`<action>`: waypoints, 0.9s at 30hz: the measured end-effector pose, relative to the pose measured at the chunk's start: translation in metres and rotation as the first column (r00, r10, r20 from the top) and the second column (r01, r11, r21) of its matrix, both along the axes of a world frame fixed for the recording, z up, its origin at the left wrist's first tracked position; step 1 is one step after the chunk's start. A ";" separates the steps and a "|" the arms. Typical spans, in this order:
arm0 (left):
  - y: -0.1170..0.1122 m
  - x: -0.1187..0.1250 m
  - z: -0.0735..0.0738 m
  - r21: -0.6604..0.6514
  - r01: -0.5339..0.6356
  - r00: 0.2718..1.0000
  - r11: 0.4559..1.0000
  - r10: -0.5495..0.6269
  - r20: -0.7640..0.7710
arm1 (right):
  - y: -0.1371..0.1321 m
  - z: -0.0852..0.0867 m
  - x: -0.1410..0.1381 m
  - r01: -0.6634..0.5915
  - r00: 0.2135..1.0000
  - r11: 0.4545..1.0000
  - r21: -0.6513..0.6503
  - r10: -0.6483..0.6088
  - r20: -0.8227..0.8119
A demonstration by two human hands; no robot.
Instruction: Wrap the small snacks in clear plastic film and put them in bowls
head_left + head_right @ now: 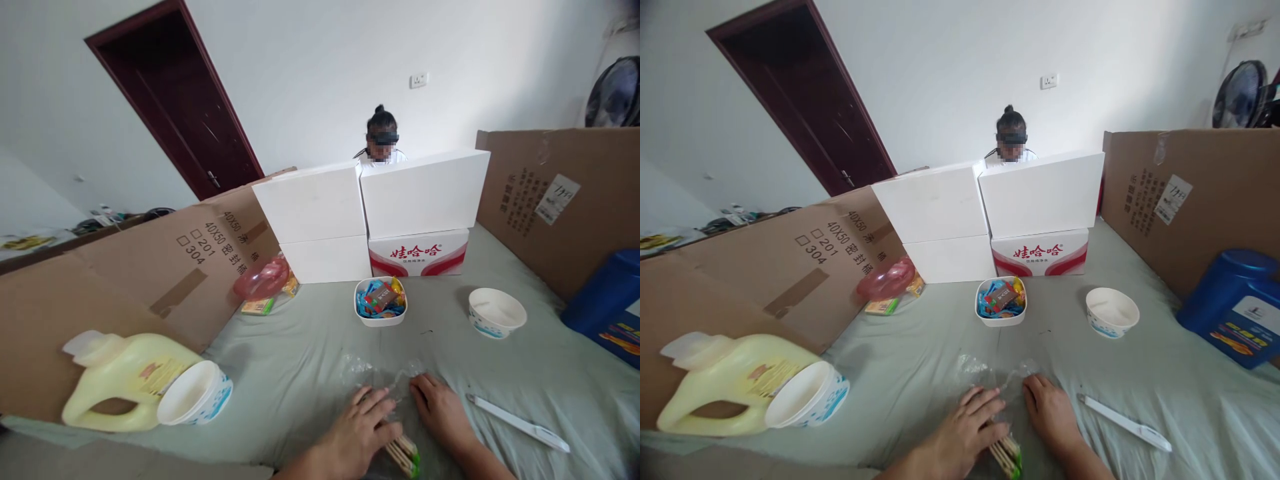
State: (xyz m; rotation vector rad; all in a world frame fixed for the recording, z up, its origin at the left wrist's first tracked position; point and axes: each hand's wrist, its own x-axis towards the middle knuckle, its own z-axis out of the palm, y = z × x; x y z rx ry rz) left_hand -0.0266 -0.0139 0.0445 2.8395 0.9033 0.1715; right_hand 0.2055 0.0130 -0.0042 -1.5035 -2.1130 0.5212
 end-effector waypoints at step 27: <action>0.263 0.008 0.067 -0.292 -0.658 0.631 0.695 0.719 0.291 | 0.001 0.002 0.001 -0.002 1.000 1.000 -0.026 0.002 -0.007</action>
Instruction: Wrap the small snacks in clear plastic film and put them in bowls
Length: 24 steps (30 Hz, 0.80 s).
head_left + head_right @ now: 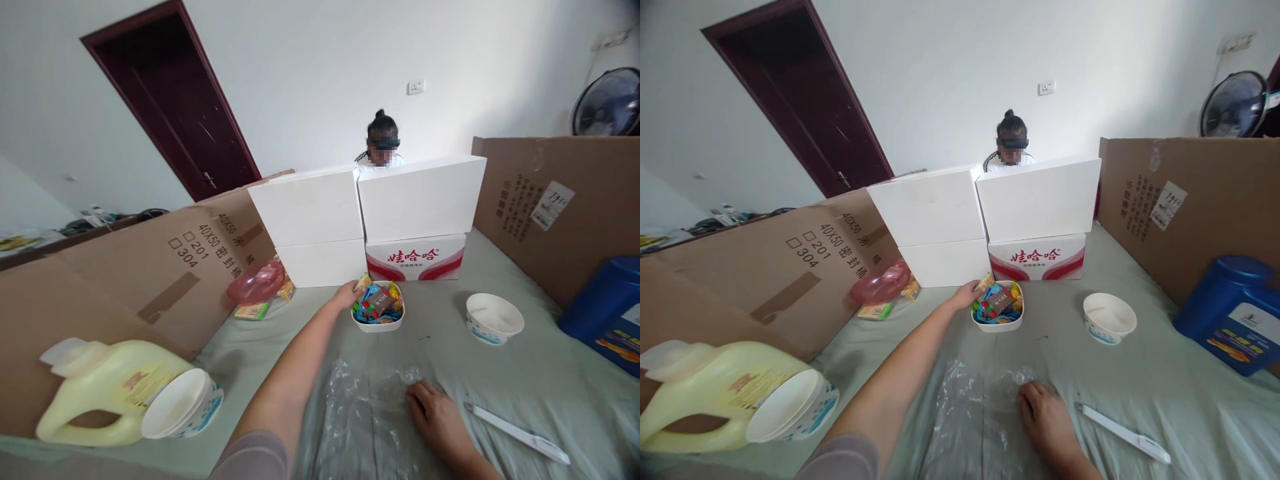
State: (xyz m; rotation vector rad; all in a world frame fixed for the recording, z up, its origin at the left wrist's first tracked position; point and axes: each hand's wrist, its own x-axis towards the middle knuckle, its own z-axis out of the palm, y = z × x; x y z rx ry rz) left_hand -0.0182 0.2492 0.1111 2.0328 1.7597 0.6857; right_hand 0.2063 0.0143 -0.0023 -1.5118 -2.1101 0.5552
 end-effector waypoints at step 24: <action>-0.258 -0.096 -0.087 0.110 0.383 0.883 0.917 -0.329 -0.334 | -0.022 0.011 0.038 -0.042 0.965 0.989 0.138 0.004 0.260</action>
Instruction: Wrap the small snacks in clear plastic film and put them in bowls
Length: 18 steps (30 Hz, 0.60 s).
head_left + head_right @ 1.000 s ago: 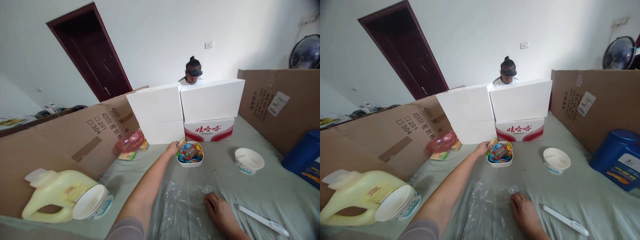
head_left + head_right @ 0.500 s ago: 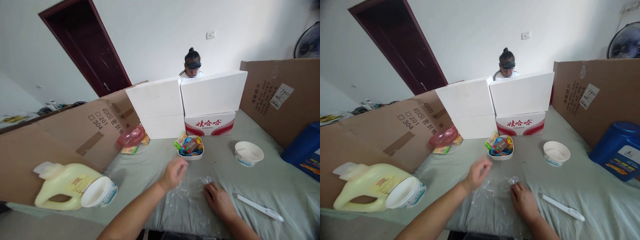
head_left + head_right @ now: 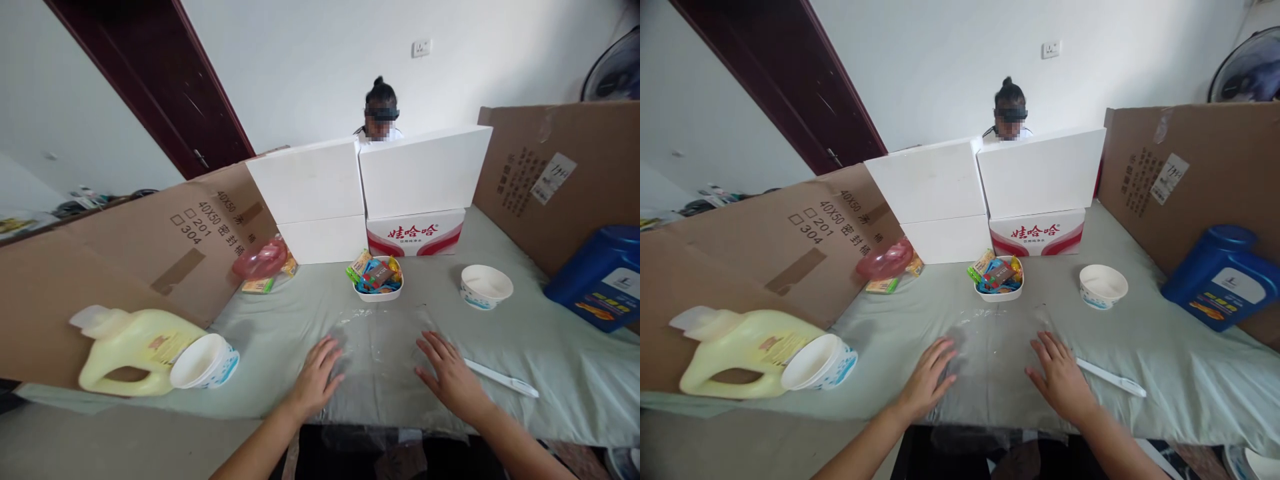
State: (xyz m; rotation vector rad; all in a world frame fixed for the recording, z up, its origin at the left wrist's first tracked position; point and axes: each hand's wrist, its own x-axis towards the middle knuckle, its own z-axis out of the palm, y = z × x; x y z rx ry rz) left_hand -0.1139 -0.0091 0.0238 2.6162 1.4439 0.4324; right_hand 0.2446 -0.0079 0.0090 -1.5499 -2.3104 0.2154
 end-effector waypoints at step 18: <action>-0.013 0.016 0.012 -0.364 -0.196 0.876 0.910 0.330 0.352 | -0.040 0.007 0.018 0.000 0.896 0.957 -0.292 -0.130 -0.425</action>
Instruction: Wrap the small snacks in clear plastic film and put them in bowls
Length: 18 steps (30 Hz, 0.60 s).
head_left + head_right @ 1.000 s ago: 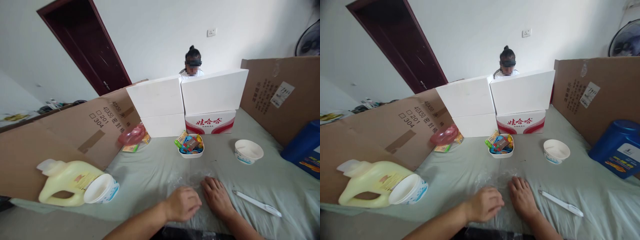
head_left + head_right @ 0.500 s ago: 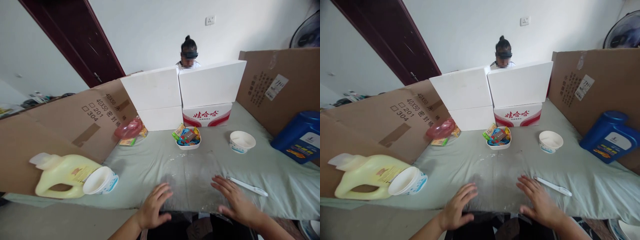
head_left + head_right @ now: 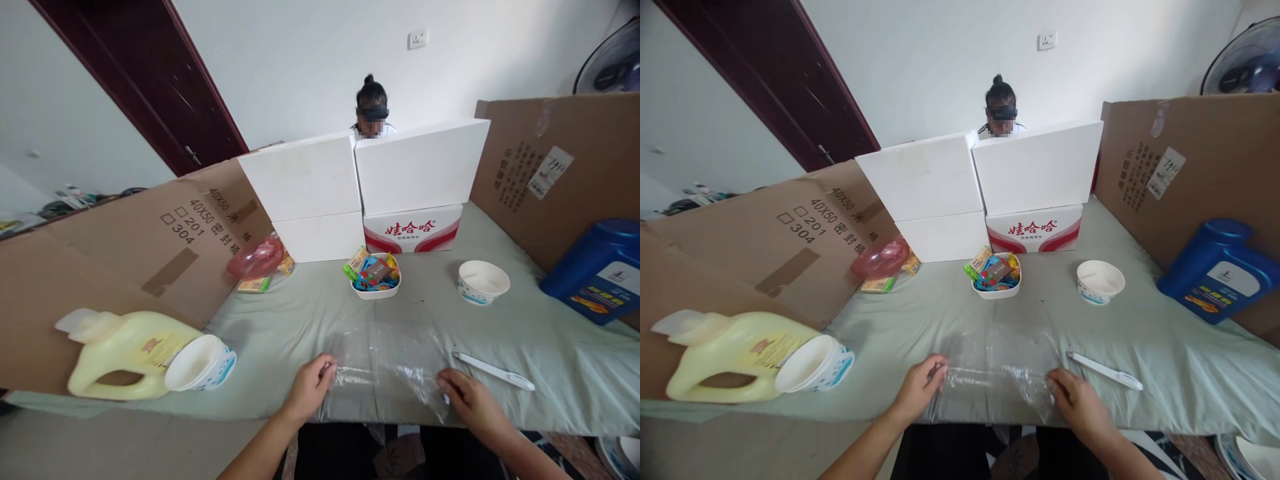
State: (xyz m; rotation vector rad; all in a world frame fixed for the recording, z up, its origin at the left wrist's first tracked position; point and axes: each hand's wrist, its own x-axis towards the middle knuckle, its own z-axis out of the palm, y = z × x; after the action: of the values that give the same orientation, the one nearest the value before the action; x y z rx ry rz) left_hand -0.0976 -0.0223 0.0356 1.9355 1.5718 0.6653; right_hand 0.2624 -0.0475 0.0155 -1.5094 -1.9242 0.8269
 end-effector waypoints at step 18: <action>0.054 0.048 -0.031 0.213 -0.090 0.789 0.973 0.200 -0.580 | 0.033 -0.011 -0.015 0.114 0.916 0.936 0.333 -0.228 0.329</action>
State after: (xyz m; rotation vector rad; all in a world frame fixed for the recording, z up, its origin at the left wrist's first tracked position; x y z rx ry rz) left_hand -0.0499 0.0312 0.0048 2.3203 2.1200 0.2473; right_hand 0.2469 -0.0142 0.0048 -1.6891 -2.0193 0.1574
